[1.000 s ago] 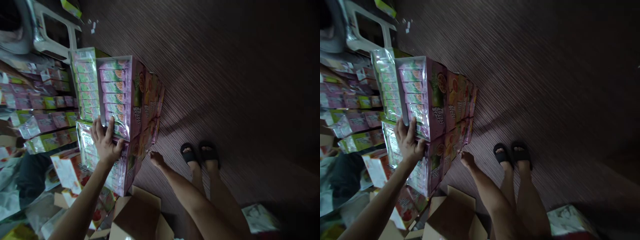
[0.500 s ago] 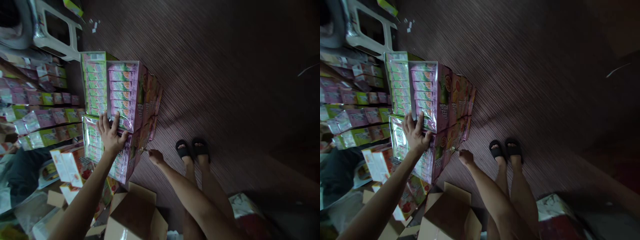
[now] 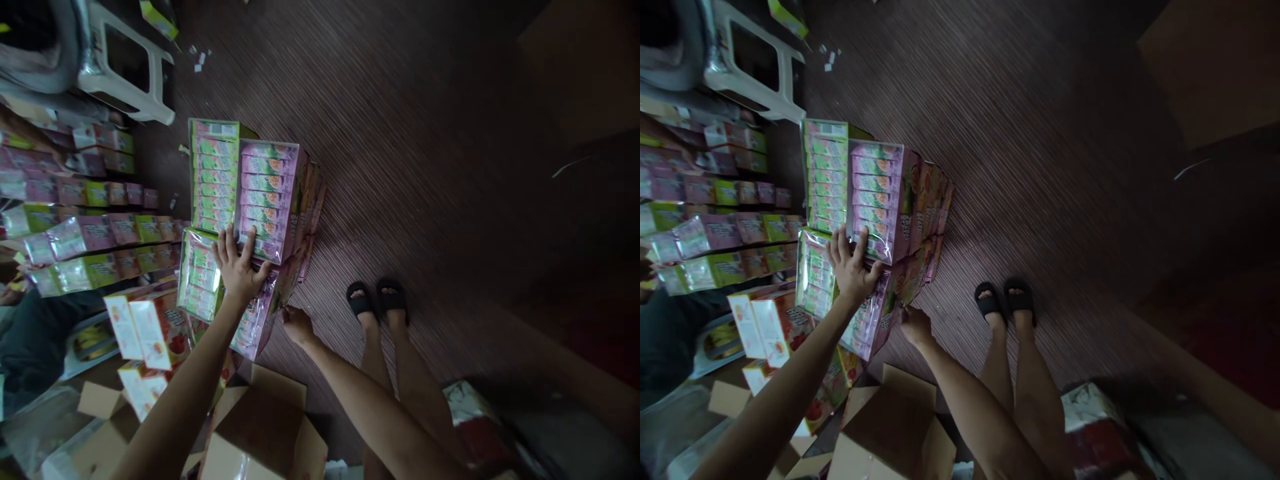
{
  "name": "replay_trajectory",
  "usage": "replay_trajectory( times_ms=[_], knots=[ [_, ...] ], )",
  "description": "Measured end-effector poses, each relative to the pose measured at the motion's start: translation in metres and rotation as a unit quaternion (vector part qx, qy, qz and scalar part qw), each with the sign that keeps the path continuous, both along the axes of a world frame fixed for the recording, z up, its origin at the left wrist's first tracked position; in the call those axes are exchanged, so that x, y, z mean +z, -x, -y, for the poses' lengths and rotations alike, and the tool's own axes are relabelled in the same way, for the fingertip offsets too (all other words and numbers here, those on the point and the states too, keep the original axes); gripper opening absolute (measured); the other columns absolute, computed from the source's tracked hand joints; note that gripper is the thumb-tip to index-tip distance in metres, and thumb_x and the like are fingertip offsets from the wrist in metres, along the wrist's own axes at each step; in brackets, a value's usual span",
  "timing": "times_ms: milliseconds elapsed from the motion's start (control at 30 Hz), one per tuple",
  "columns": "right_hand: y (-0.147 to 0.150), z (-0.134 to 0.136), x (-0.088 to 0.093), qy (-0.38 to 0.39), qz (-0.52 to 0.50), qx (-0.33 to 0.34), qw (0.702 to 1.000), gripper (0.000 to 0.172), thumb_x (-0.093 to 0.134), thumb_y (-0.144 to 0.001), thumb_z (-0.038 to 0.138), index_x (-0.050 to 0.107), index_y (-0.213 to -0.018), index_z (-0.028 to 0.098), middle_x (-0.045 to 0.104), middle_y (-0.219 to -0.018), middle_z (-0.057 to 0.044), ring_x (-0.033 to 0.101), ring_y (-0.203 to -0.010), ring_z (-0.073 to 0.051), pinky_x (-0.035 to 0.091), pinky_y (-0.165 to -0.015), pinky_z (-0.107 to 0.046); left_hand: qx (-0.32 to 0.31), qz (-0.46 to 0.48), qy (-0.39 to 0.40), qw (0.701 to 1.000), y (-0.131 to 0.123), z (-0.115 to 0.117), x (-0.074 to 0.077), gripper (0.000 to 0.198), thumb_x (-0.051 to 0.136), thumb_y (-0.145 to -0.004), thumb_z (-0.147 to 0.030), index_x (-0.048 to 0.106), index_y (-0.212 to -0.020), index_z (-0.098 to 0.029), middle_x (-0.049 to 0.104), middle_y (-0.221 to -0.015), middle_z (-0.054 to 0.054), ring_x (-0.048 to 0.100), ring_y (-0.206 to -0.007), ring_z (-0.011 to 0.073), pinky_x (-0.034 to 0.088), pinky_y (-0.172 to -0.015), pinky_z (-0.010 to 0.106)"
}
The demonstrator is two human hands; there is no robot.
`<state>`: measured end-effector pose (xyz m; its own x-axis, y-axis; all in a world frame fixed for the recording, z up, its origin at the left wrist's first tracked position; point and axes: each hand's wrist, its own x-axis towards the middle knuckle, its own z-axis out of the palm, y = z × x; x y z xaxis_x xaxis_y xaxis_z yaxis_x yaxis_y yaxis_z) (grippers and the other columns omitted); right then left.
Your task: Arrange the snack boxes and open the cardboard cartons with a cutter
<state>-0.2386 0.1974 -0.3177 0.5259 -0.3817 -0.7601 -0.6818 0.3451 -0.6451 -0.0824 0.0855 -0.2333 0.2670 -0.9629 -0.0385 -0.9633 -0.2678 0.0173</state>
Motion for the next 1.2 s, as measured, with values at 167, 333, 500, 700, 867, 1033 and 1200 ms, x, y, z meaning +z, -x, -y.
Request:
replay_trajectory(
  times_ms=[167, 333, 500, 700, 867, 1033, 1200],
  knots=[
    [0.031, 0.025, 0.002, -0.003, -0.052, -0.010, 0.999, 0.032, 0.041, -0.098, 0.033, 0.066, -0.084, 0.020, 0.071, -0.086, -0.004, 0.061, -0.078, -0.015, 0.030, -0.063, -0.024, 0.003, -0.014, 0.009, 1.000, -0.001, -0.001, -0.001, 0.081, 0.043, -0.083, -0.074, 0.039, -0.150, -0.028, 0.016, -0.163, 0.012, 0.015, -0.148, 0.0376, 0.006, -0.119, 0.058],
    [0.052, 0.042, 0.014, 0.001, -0.083, -0.085, 0.993, 0.031, 0.037, -0.099, 0.031, 0.064, -0.089, 0.018, 0.069, -0.082, -0.004, 0.060, -0.074, -0.014, 0.030, -0.061, -0.022, 0.005, -0.033, -0.030, 0.999, -0.002, 0.002, 0.009, 0.080, 0.047, -0.084, -0.070, 0.035, -0.151, -0.029, 0.006, -0.165, 0.010, 0.007, -0.150, 0.0386, 0.005, -0.119, 0.059],
    [0.048, 0.051, 0.031, 0.047, -0.037, -0.153, 0.986, 0.035, 0.036, -0.098, 0.035, 0.062, -0.083, 0.016, 0.066, -0.076, -0.004, 0.057, -0.069, -0.015, 0.032, -0.063, -0.022, -0.013, -0.061, -0.080, 0.995, -0.008, -0.012, 0.029, 0.077, 0.049, -0.087, -0.064, 0.031, -0.153, -0.028, -0.005, -0.165, 0.010, -0.002, -0.150, 0.0382, 0.005, -0.119, 0.061],
    [0.034, 0.059, 0.040, 0.094, -0.003, -0.212, 0.973, 0.047, 0.028, -0.100, 0.043, 0.064, -0.090, 0.014, 0.066, -0.078, -0.007, 0.058, -0.069, -0.016, 0.037, -0.067, -0.025, -0.001, -0.024, -0.065, 0.998, -0.007, -0.050, 0.016, 0.083, 0.054, -0.082, -0.066, 0.036, -0.151, -0.024, 0.019, -0.162, 0.016, 0.002, -0.150, 0.0393, 0.003, -0.118, 0.063],
    [0.014, 0.010, 0.052, 0.042, -0.026, -0.014, 0.999, 0.037, 0.033, -0.100, 0.030, 0.066, -0.102, 0.014, 0.070, -0.094, -0.012, 0.064, -0.087, -0.020, 0.040, -0.077, -0.027, 0.024, 0.001, -0.066, 0.998, -0.003, -0.052, 0.004, 0.082, 0.058, -0.080, -0.066, 0.040, -0.149, -0.026, 0.034, -0.155, 0.016, 0.005, -0.151, 0.0375, 0.003, -0.119, 0.061],
    [0.036, -0.023, 0.071, 0.030, -0.052, 0.079, 0.995, 0.039, 0.034, -0.100, 0.031, 0.068, -0.106, 0.014, 0.071, -0.095, -0.014, 0.066, -0.088, -0.021, 0.043, -0.076, -0.028, 0.029, 0.004, -0.082, 0.996, 0.001, -0.050, 0.009, 0.079, 0.057, -0.081, -0.064, 0.039, -0.150, -0.029, 0.036, -0.154, 0.016, 0.004, -0.151, 0.0377, 0.004, -0.119, 0.062],
    [0.086, 0.061, 0.095, 0.215, -0.138, 0.055, 0.965, 0.040, 0.033, -0.100, 0.036, 0.067, -0.107, 0.015, 0.071, -0.091, -0.013, 0.067, -0.085, -0.026, 0.044, -0.073, -0.031, 0.044, -0.032, -0.039, 0.998, 0.000, -0.053, 0.016, 0.072, 0.058, -0.082, -0.062, 0.043, -0.147, -0.034, 0.025, -0.160, 0.013, 0.008, -0.150, 0.0373, 0.006, -0.118, 0.063]
  ],
)
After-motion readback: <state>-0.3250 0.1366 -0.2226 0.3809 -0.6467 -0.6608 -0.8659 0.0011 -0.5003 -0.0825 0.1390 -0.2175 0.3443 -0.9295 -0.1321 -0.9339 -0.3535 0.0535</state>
